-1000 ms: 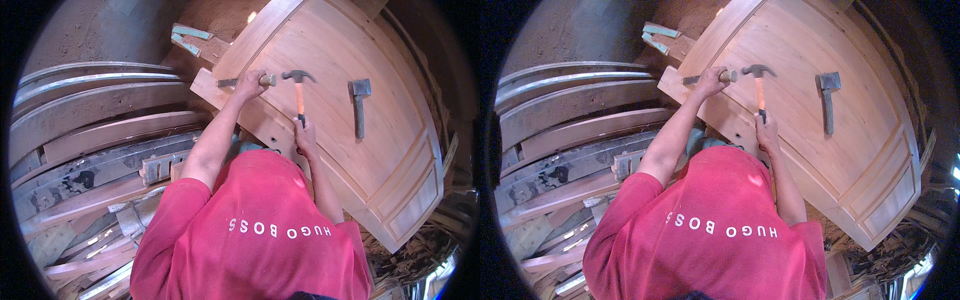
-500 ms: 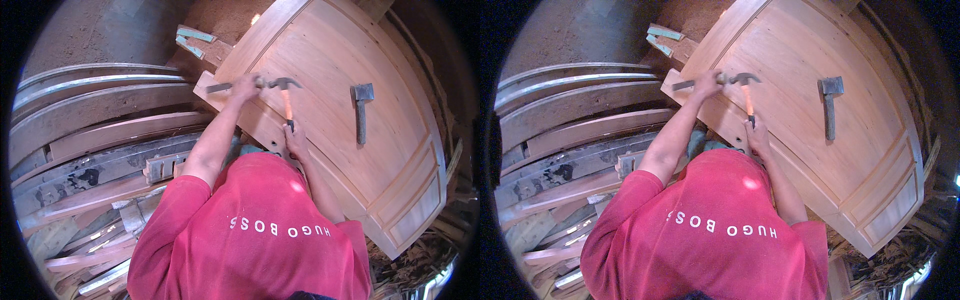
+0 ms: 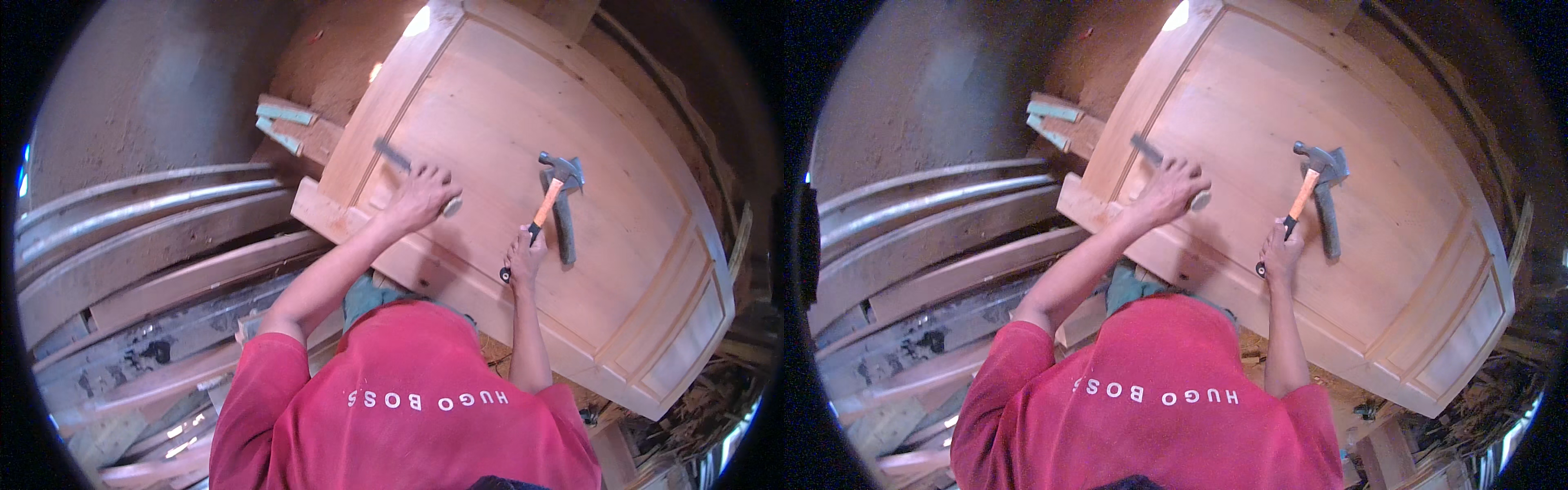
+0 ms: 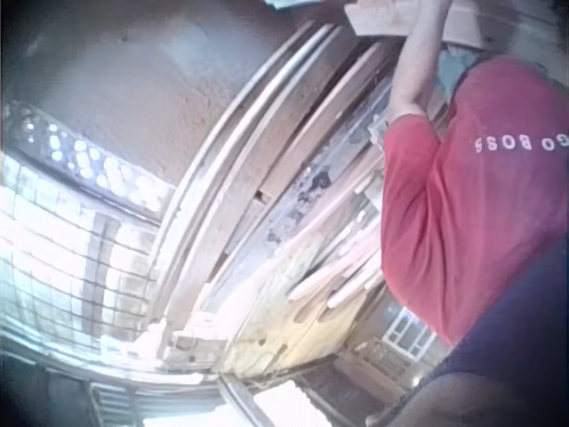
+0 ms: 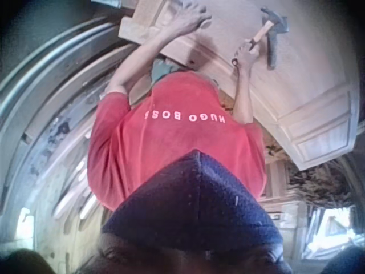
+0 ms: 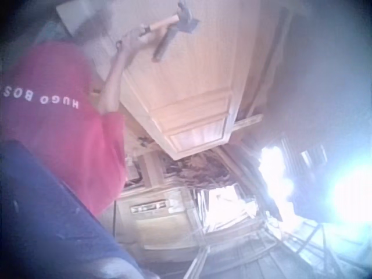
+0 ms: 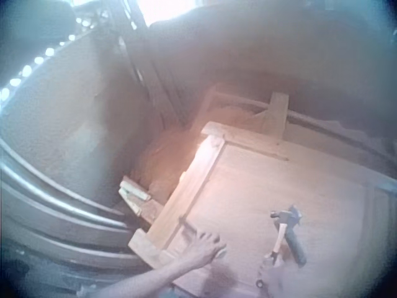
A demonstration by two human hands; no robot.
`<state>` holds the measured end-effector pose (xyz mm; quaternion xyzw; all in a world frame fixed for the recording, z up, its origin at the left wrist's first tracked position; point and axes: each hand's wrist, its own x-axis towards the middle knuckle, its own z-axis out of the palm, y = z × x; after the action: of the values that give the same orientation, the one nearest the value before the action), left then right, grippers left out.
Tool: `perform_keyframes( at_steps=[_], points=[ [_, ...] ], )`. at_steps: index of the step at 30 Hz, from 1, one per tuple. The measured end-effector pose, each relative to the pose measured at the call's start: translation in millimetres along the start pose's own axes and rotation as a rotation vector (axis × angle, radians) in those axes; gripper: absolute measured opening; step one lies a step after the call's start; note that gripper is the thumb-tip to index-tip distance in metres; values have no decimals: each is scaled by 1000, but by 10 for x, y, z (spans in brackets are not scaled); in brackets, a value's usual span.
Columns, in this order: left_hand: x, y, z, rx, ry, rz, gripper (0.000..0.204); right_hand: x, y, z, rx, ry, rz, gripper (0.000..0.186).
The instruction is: The person uses a hammer and a chisel to carve wood on a large door frame held by a bar clamp, then picks up a curved wooden board and positions it against the door.
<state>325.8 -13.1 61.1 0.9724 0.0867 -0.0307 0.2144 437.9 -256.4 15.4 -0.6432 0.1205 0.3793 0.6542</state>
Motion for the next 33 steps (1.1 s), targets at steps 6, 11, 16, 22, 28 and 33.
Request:
perform_keyframes(
  at_steps=[6, 11, 16, 22, 28, 33],
  points=[
    [1795, -592, -254, 74, 288, 246, 13, 336, -316, -62, 18, 132, -114, 16],
    [2851, -976, -284, 80, 241, 237, 23, 519, -377, 92, 3, 199, -155, 15],
    [3267, -1347, -143, 24, 143, 184, 39, 646, -255, 229, 38, 100, -160, 15],
    [3431, -1240, -115, 49, 157, 208, 37, 799, -184, 334, 82, 90, -200, 17],
    [3500, -1165, -188, 59, 184, 211, 27, 994, -281, 738, 236, 203, -308, 25],
    [3497, -1259, -176, 41, 205, 207, 28, 1198, -434, 1664, 654, 289, -509, 31]
  ],
)
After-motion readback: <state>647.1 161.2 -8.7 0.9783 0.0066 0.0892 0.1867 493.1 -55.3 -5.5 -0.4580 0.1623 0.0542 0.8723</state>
